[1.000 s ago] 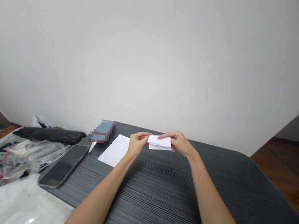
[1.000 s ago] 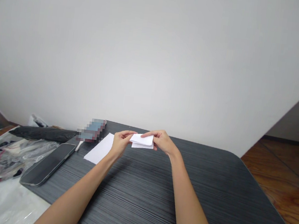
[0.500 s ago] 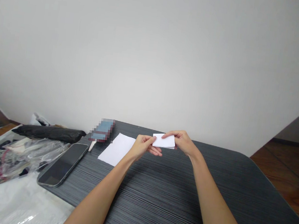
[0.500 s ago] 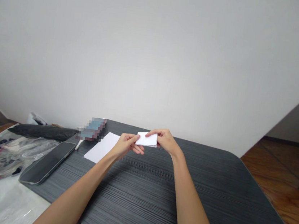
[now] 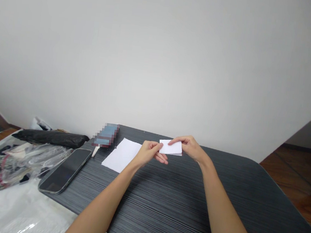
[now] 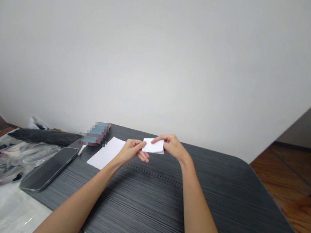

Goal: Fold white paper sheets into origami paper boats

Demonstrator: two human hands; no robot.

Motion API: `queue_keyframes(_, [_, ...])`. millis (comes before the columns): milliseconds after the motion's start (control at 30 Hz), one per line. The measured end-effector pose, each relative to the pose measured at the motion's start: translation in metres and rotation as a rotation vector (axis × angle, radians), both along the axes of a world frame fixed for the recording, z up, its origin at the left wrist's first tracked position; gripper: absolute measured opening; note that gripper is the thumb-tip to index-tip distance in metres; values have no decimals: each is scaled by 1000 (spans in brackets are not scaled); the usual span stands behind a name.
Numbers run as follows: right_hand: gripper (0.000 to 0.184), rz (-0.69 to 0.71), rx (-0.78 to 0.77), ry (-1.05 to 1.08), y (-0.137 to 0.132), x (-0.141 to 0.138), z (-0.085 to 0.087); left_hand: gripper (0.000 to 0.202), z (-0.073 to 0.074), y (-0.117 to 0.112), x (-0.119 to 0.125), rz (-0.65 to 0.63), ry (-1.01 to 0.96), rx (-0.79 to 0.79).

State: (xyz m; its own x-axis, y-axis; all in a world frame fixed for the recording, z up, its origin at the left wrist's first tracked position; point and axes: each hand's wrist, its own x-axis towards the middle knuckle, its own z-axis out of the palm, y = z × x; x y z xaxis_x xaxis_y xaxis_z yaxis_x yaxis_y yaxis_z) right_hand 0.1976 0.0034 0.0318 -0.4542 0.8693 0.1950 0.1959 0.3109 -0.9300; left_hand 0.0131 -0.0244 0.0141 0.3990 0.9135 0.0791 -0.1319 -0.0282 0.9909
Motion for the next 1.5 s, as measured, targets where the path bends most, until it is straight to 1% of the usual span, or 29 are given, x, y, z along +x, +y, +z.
queue_keyframes(67, [25, 24, -13, 18, -1, 6, 2, 39, 1, -1, -2, 6, 17, 39])
queue_keyframes(133, [26, 3, -2, 76, -3, 12, 6, 39, 3, -3, -3, -3, 38, 66])
queue_keyframes(200, [28, -25, 14, 107, -5, 14, 11, 39, 5, -6, -4, -45, 63, 85])
queue_keyframes(300, [32, 16, 14, -43, -9, 5, 19, 39, 8, -11, -3, -124, 106, 112])
queue_keyframes(367, [30, 88, 22, -162, -10, -4, 22, 39, 8, -14, -2, -155, 134, 130])
queue_keyframes(400, [28, 108, 39, -184, -11, -8, 23, 40, 8, -15, -1, -165, 148, 138])
queue_keyframes(533, [24, 163, 71, -183, -12, -18, 22, 40, 5, -15, 0, -167, 226, 203])
queue_keyframes(633, [24, 178, 88, -172, -12, -18, 21, 39, 0, -11, -2, -129, 342, 315])
queue_keyframes(733, [20, 135, 145, -215, -13, -20, 22, 36, -5, -8, -5, -101, 495, 462])
queue_keyframes(833, [15, 65, 240, -376, -16, -24, 25, 32, -10, -5, -7, -92, 643, 598])
queue_keyframes(900, [15, 32, 304, -507, -19, -28, 28, 26, -12, -5, -8, -82, 716, 665])
queue_keyframes(1000, [17, -56, 351, -678, -24, -36, 29, 16, -10, -7, -7, -38, 800, 749])
queue_keyframes(1100, [17, -146, 385, -757, -29, -43, 27, 16, -4, -12, -6, 5, 893, 812])
queue_keyframes(1167, [17, -162, 409, -759, -30, -44, 26, 16, 0, -14, -5, 14, 940, 835])
queue_keyframes(1233, [19, -163, 420, -725, -29, -42, 28, 16, 2, -14, -6, 30, 947, 836])
queue_keyframes(1333, [27, -157, 429, -588, -26, -31, 34, 21, 0, -12, -7, 45, 867, 784])
queue_keyframes(1400, [29, -49, 401, -478, -24, -23, 38, 26, -1, -10, -8, 27, 801, 715])
queue_keyframes(1500, [29, 89, 349, -391, -23, -17, 41, 33, -1, -9, -8, -35, 721, 626])
